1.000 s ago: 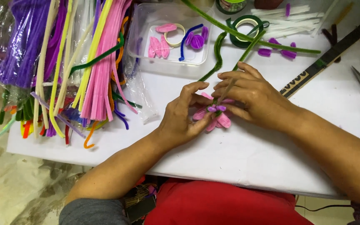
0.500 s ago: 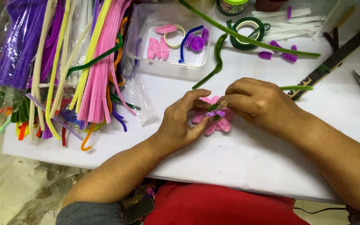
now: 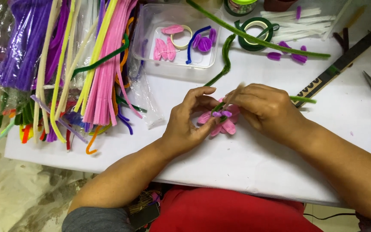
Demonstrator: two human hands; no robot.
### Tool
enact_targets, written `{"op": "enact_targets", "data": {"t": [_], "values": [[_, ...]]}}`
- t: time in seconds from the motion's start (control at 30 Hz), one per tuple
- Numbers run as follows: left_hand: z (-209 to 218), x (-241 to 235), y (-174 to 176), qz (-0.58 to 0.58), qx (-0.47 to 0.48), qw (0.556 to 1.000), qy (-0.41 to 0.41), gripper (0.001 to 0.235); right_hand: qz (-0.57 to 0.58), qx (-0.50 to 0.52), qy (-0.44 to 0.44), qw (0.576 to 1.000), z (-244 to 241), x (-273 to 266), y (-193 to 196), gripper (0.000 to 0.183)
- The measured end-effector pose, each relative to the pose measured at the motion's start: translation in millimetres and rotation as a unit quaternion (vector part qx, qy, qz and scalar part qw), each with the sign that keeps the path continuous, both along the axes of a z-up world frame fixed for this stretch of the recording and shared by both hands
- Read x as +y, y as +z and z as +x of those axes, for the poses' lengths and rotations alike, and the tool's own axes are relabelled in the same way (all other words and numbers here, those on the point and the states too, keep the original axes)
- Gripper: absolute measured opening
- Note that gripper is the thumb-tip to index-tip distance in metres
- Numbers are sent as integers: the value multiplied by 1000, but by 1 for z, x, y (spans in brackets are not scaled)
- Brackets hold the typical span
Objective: The person assembles a pink pipe cleaner flower by attaching a green pipe cleaner stem using a hot glue gun. They wrap the stem around the base of the flower and secure it with glue, then adjust the petals and stem to finalize the craft.
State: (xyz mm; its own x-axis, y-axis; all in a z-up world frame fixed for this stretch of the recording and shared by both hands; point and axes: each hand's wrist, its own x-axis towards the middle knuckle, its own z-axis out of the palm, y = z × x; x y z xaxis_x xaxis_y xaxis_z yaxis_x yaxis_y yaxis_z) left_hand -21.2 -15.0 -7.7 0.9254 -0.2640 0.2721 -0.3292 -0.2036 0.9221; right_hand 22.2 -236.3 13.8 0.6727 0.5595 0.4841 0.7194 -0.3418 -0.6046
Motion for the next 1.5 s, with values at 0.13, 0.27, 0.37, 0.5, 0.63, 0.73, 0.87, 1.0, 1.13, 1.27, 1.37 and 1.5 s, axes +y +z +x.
{"op": "enact_targets", "data": {"t": [0.13,0.27,0.37,0.5,0.63,0.73,0.87,1.0,1.13,1.27,1.37,1.5], "values": [[1,3,0,-4,18,1000,-10,55,62,145,-6,988,3,-8,13,17],[0,5,2,15,-1,1000,-11,52,138,262,-35,955,0,-17,17,21],[2,10,10,75,-61,995,-37,47,118,363,-104,918,-3,-20,31,21],[3,15,34,134,-110,982,-77,67,111,323,-133,931,-7,-26,30,11],[-11,3,62,95,-111,988,-46,77,108,252,-104,956,-7,-29,31,3],[-23,-22,77,41,-147,988,30,39,133,275,-137,942,-8,-35,22,4],[-22,-26,78,50,-186,980,42,12,105,188,-141,966,-5,-49,17,21],[-20,-23,100,27,-180,983,20,18,127,194,-147,962,-2,-64,17,25],[-19,-17,120,59,-206,977,17,21,190,192,-160,949,-1,-77,25,6],[-15,-23,114,76,-210,974,-27,23,211,219,-183,935,4,-92,30,9],[-10,-30,97,45,-184,981,-47,24,203,233,-220,925,7,-93,27,16],[1,-35,80,31,-128,990,-58,22,203,223,-200,932,12,-87,16,25]]}}
